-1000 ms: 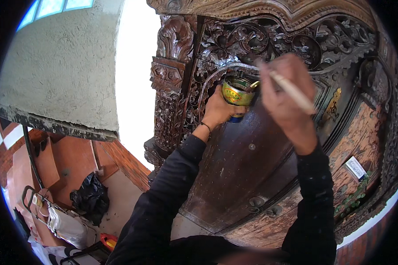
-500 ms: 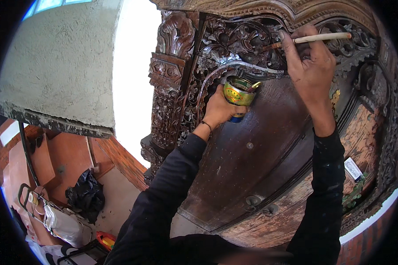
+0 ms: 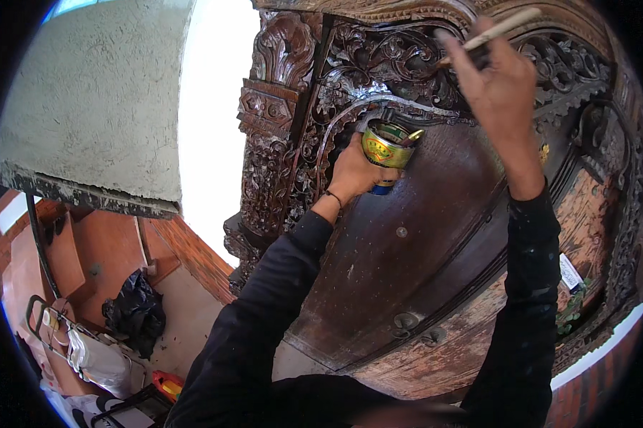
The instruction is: Applying a dark varnish or wood stain to an ornate wooden cabinet or door frame using a paintbrush.
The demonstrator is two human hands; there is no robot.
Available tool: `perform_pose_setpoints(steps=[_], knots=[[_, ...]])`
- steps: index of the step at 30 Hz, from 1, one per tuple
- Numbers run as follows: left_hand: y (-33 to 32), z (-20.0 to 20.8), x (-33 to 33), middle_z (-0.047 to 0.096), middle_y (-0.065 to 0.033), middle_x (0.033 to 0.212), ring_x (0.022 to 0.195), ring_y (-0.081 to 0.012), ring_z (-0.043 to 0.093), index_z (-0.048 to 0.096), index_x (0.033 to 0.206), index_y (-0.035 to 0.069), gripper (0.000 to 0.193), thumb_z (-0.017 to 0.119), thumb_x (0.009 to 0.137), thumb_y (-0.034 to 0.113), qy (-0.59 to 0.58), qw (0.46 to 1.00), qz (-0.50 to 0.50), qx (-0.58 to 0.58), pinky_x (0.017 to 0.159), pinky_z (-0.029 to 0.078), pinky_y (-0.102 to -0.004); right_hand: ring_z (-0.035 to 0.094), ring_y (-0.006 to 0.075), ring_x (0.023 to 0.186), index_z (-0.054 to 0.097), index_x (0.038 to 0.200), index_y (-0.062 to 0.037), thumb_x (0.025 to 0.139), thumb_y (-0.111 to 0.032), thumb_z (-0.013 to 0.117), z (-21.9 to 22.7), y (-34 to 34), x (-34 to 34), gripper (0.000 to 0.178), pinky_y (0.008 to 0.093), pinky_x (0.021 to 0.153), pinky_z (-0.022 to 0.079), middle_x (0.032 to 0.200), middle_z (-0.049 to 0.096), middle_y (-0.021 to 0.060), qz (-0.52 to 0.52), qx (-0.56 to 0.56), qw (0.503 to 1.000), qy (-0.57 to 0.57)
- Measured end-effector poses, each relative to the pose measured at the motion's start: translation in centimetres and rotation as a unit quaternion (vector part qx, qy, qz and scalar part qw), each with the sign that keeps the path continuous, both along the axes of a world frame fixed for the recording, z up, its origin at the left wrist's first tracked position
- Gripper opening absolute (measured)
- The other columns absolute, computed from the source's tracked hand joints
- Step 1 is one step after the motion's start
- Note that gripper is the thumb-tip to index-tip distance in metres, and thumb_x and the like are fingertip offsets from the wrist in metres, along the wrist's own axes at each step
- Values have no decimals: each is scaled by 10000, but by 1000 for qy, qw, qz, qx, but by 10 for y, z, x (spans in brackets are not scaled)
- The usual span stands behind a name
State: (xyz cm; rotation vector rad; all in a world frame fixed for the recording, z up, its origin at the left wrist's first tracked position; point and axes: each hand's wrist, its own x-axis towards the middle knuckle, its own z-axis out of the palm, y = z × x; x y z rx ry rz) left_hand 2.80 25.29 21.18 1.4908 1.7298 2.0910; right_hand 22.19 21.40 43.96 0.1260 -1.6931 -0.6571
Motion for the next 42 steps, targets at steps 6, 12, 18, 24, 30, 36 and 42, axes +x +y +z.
perform_pose_setpoints(steps=[6, 12, 18, 24, 30, 36, 42], knots=[[4, 1, 1, 765, -241, 1220, 1128, -390, 757, 536, 1427, -44, 1152, 1038, 548, 507, -8, 1000, -8, 18, 1008, 593, -439, 714, 323, 722, 684, 1047, -75, 941, -247, 856, -12, -4, -30, 264, 437, 623, 580, 830, 715, 91, -13, 182, 981, -60], [-7, 8, 6, 761, -244, 1233, 1141, -397, 751, 533, 1436, -42, 1190, 1034, 527, 541, 8, 1000, 14, -21, 1014, 592, -444, 653, 273, 666, 640, 900, -43, 867, -52, 913, -37, 20, -10, 275, 378, 564, 531, 784, 657, 86, 36, 259, 959, -109], [-6, 4, 4, 765, -234, 1235, 1137, -394, 754, 543, 1433, -35, 1174, 1039, 536, 536, -7, 1000, 6, 0, 1009, 593, -437, 585, 230, 559, 572, 772, -57, 863, -40, 926, -26, 19, 0, 366, 354, 497, 480, 686, 577, 69, 56, 100, 993, -36], [-6, 4, 7, 766, -235, 1230, 1130, -393, 755, 547, 1423, -33, 1161, 1041, 537, 534, -7, 1000, 17, -5, 1010, 591, -437, 629, 211, 597, 596, 787, -56, 805, 27, 952, -36, 27, 0, 366, 331, 526, 517, 717, 624, 88, 77, 175, 981, -18], [-2, 2, 7, 768, -231, 1228, 1140, -389, 755, 551, 1419, -33, 1155, 1042, 540, 533, -14, 999, -26, 17, 1008, 591, -438, 625, 232, 637, 589, 783, -48, 820, -3, 940, -57, 22, -2, 356, 334, 518, 502, 765, 622, 93, 61, 200, 977, -36], [-12, 7, 9, 770, -230, 1226, 1148, -386, 754, 536, 1440, -46, 1194, 1047, 534, 540, -11, 1000, -15, 12, 1010, 589, -429, 571, 288, 659, 581, 875, -14, 880, -55, 902, -37, 10, 0, 324, 403, 583, 476, 777, 567, 112, 27, 117, 989, -88], [-10, 3, 3, 766, -234, 1216, 1141, -388, 753, 532, 1428, -69, 1206, 1047, 529, 547, -5, 999, -42, 18, 1004, 589, -423, 570, 301, 624, 594, 879, -14, 933, -90, 869, -1, -3, 22, 291, 387, 572, 473, 751, 569, 137, -62, 16, 990, -126]])
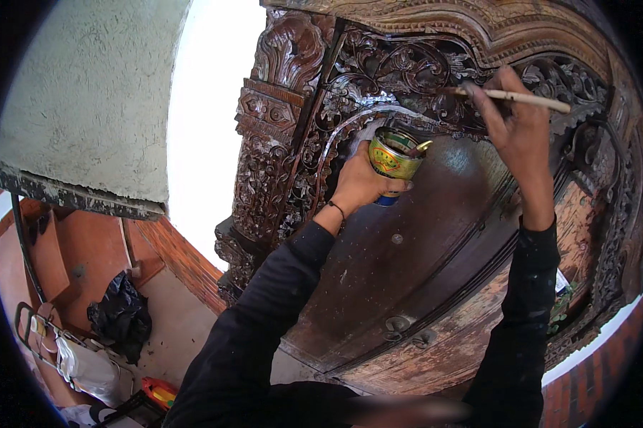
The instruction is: Applying a dark varnish or wood stain to an ornate wooden cabinet or door frame using a paintbrush.
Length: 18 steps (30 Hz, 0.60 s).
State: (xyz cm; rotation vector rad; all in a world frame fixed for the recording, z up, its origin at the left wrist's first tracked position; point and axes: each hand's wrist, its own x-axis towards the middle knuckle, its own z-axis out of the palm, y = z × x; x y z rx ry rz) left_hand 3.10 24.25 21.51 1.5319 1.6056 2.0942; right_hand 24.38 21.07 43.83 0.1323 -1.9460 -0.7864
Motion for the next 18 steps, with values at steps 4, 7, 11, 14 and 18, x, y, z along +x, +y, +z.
perform_pose_setpoints(steps=[4, 7, 11, 14, 18], knots=[[-2, 0, -2, 765, -236, 1217, 1139, -390, 753, 531, 1427, -62, 1198, 1040, 534, 552, -18, 1000, -22, 5, 1007, 588, -430, 616, 281, 634, 609, 846, -28, 910, -63, 883, -10, -8, -16, 283, 375, 562, 482, 772, 619, 130, -19, 12, 996, 91], [-1, -1, -2, 765, -237, 1218, 1135, -388, 755, 531, 1426, -61, 1197, 1039, 535, 557, -13, 1000, -26, 8, 1009, 588, -426, 658, 259, 668, 626, 824, -34, 875, -9, 894, -33, -1, -23, 274, 370, 562, 500, 806, 662, 119, 50, 177, 983, 24], [-1, -7, -4, 762, -233, 1226, 1130, -386, 757, 546, 1406, -41, 1170, 1037, 533, 563, -6, 999, -18, 26, 1009, 590, -419, 660, 282, 678, 638, 851, -14, 847, 51, 887, -41, -3, -16, 257, 383, 590, 525, 803, 652, 111, 75, 165, 983, 37], [-7, -2, -6, 760, -222, 1243, 1140, -373, 756, 548, 1421, -31, 1169, 1043, 534, 548, -9, 999, -52, 4, 1014, 588, -418, 656, 311, 695, 646, 889, -27, 903, -26, 875, -39, -5, -9, 229, 410, 632, 539, 820, 655, 134, 37, 103, 994, -16], [-12, -6, -7, 764, -209, 1234, 1140, -356, 758, 562, 1413, -21, 1145, 1053, 532, 521, -25, 997, -65, 19, 1013, 588, -418, 669, 261, 681, 673, 950, -18, 992, -133, 827, -27, -14, 7, 197, 375, 627, 521, 805, 696, 116, -17, -15, 994, 110]])
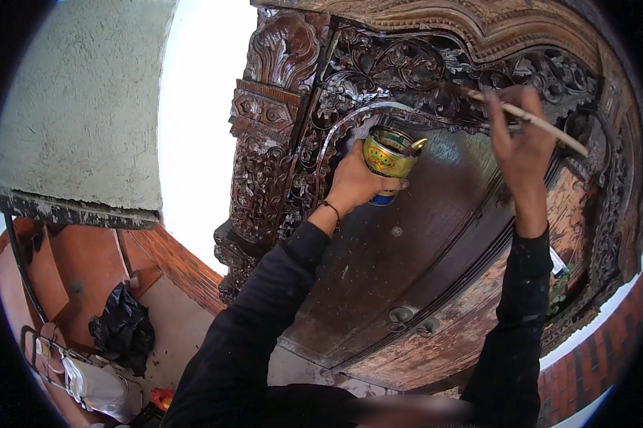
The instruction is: Applying a dark varnish or wood stain to an ornate wooden cabinet or door frame using a paintbrush.
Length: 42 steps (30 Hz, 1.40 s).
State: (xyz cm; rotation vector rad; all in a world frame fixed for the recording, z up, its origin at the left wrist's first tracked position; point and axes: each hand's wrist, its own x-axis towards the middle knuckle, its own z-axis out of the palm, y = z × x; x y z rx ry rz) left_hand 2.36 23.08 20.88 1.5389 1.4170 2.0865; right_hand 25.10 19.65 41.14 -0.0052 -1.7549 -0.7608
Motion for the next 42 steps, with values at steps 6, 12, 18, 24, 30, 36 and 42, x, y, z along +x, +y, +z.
perform_pose_setpoints(steps=[6, 12, 18, 24, 30, 36, 42], knots=[[7, 1, 5, 767, -181, 1226, 1127, -328, 758, 591, 1362, -6, 1073, 1058, 535, 493, -3, 1000, -8, 6, 1001, 592, -415, 674, 133, 704, 689, 954, -32, 1027, -188, 810, 22, 2, 3, 210, 305, 638, 525, 822, 736, 86, 71, -4, 994, 81], [4, 9, 10, 764, -174, 1243, 1138, -312, 754, 583, 1365, -9, 1063, 1052, 546, 480, -17, 1000, -26, 3, 1014, 587, -401, 721, 325, 722, 656, 931, -50, 977, -165, 836, 32, 17, -37, 219, 395, 661, 558, 846, 724, 129, 77, 80, 993, 44], [2, 9, 14, 760, -179, 1248, 1136, -312, 754, 570, 1379, -22, 1086, 1055, 545, 477, -6, 1000, -16, -2, 1020, 584, -394, 717, 365, 837, 665, 996, -22, 984, -94, 790, 37, 38, -52, 145, 400, 713, 560, 954, 723, 148, 88, 76, 991, -61], [-3, 8, 14, 764, -185, 1235, 1132, -318, 754, 574, 1372, -31, 1089, 1056, 547, 490, 12, 1000, -14, -20, 1016, 584, -400, 716, 226, 877, 697, 1060, 17, 965, 43, 740, 26, 50, -35, 107, 322, 815, 568, 981, 736, 128, 164, 0, 983, -87], [3, 6, 13, 769, -182, 1221, 1118, -322, 760, 589, 1348, -17, 1058, 1056, 547, 493, 4, 1000, -27, -4, 1010, 586, -408, 738, 263, 931, 727, 1078, -10, 914, 49, 758, 14, 59, -31, 176, 354, 800, 604, 1047, 741, 125, 147, 98, 981, -84], [4, 5, 10, 768, -190, 1227, 1132, -336, 759, 577, 1362, -25, 1082, 1056, 540, 492, -12, 999, -34, 2, 1016, 585, -409, 703, 278, 935, 752, 1092, -113, 825, -38, 790, -13, 37, -48, 280, 372, 701, 602, 1066, 695, 67, 15, 174, 978, -116], [4, 8, 14, 764, -193, 1231, 1128, -335, 756, 579, 1358, -26, 1085, 1059, 532, 488, 26, 1000, 5, -17, 1017, 585, -412, 701, 288, 845, 675, 933, -20, 876, 27, 842, -20, 15, -55, 183, 386, 714, 564, 961, 706, 108, 7, 145, 987, -69]])
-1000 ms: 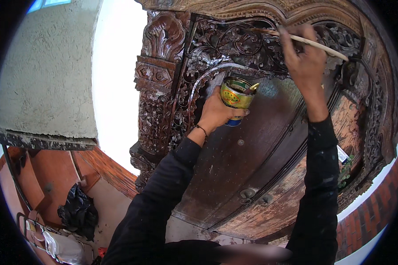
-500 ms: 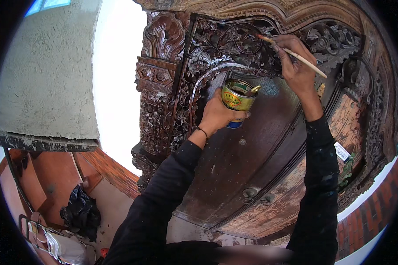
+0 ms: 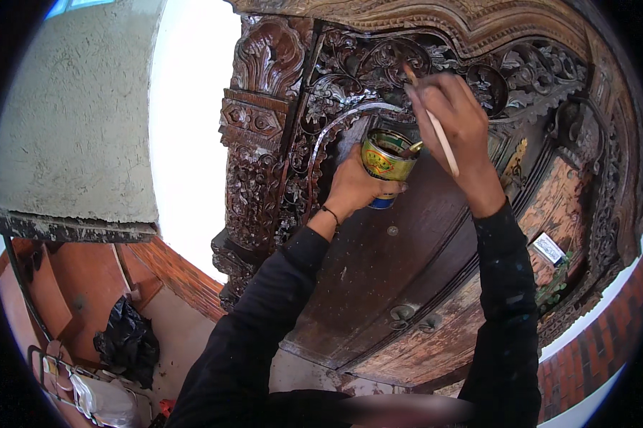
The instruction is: Applying a dark varnish or wood stain to an ornate wooden cabinet or door frame using a paintbrush.
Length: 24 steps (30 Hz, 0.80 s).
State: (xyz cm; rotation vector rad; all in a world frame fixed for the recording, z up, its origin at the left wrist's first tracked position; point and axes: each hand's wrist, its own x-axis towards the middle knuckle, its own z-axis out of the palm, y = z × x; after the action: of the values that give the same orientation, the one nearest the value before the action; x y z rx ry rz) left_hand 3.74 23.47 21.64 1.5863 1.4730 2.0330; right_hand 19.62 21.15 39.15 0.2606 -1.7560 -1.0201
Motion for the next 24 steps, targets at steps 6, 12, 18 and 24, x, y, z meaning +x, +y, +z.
perform_pose_setpoints(steps=[6, 12, 18, 24], knots=[[5, 0, -2, 760, -186, 1230, 1132, -333, 750, 579, 1336, -24, 1062, 1062, 535, 479, -31, 998, -34, 36, 1027, 579, -408, 698, 371, 954, 699, 1084, -95, 935, -49, 781, 25, -1, 5, 177, 442, 781, 588, 1061, 693, 114, 23, -54, 998, 14], [3, 5, 0, 756, -188, 1239, 1132, -325, 751, 570, 1357, -24, 1075, 1060, 545, 482, -47, 998, -45, 18, 1029, 577, -402, 704, 403, 967, 671, 1162, -66, 968, -69, 769, 62, 7, 10, 217, 466, 796, 584, 1058, 708, 132, 19, -28, 995, -91], [10, 5, 1, 757, -192, 1238, 1129, -329, 750, 555, 1384, -45, 1113, 1056, 547, 492, -35, 999, -20, 28, 1031, 577, -398, 718, 375, 1003, 667, 1274, -43, 1022, -37, 715, 93, -2, 18, 256, 433, 855, 581, 1098, 739, 157, -26, -51, 983, -173], [11, 11, 8, 767, -233, 1163, 1114, -381, 756, 548, 1370, -64, 1118, 1030, 556, 531, -15, 999, -19, 34, 1026, 575, -414, 730, 353, 957, 643, 1244, -30, 1020, -62, 738, 110, -12, 4, 246, 418, 853, 587, 1046, 733, 153, -73, -17, 972, -222]])
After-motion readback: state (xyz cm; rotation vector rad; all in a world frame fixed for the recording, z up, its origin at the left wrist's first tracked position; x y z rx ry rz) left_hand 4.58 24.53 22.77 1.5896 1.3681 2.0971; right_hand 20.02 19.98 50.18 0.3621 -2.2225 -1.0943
